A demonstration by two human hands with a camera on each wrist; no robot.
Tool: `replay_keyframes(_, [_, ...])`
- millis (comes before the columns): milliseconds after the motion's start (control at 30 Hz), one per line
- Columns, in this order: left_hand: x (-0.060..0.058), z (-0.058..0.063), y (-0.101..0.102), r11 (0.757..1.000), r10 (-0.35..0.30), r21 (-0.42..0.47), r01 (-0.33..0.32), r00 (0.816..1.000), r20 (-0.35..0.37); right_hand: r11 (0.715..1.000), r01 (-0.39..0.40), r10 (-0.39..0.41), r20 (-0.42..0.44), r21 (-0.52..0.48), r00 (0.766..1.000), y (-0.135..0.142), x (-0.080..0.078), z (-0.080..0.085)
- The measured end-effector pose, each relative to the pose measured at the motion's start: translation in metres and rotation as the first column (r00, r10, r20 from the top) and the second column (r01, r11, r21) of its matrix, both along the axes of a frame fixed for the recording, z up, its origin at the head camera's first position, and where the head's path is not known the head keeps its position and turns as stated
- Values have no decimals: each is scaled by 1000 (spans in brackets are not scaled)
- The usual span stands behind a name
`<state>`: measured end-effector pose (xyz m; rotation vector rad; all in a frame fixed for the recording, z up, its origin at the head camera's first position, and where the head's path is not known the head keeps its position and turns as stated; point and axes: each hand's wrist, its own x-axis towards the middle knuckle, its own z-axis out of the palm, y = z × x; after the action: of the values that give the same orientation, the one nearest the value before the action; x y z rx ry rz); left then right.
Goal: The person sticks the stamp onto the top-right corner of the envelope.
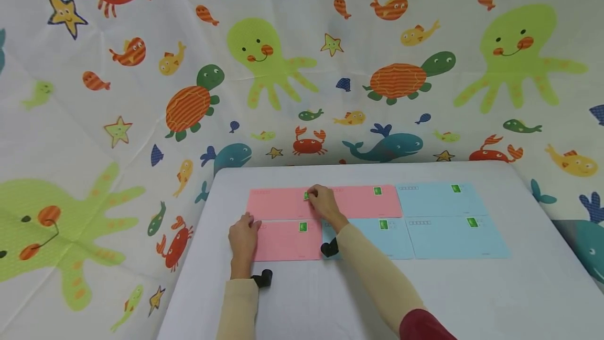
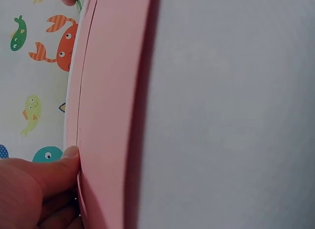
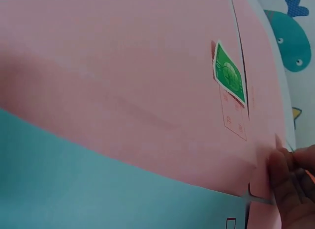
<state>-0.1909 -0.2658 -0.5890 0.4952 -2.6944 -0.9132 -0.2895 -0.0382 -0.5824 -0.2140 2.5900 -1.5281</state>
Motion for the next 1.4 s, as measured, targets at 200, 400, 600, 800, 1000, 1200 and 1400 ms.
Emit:
replay_keyframes(200, [0, 1, 1, 1000, -9, 5, 9, 1000, -9, 999, -14, 16, -26, 46, 1000, -3, -3, -3])
replay_keyframes(400, [0, 1, 2, 1000, -12, 13, 12, 1000, 16, 989, -51, 62, -74, 142, 995, -6, -8, -5])
replay_keyframes(600, [0, 0, 4, 1000, -7, 11, 7, 1000, 23, 979, -69, 88, -93, 190, 992, -9, -11, -5])
replay_keyframes(800, [1, 1, 4, 1000, -1, 5, 1, 1000, 6, 971, -87, 111, -97, 223, 989, -12, -11, -3])
replay_keyframes(1000, [0, 1, 5, 1000, -4, -1, 4, 1000, 0, 956, -96, 130, -108, 277, 986, -14, -13, -2])
replay_keyframes(1200, [-1, 3, 7, 1000, 8, -14, -8, 1000, -3, 935, -101, 151, -125, 339, 981, -17, -15, 0])
replay_keyframes(1400, [1, 4, 7, 1000, 23, 5, -23, 1000, 8, 917, -118, 177, -123, 381, 977, -21, -17, 2])
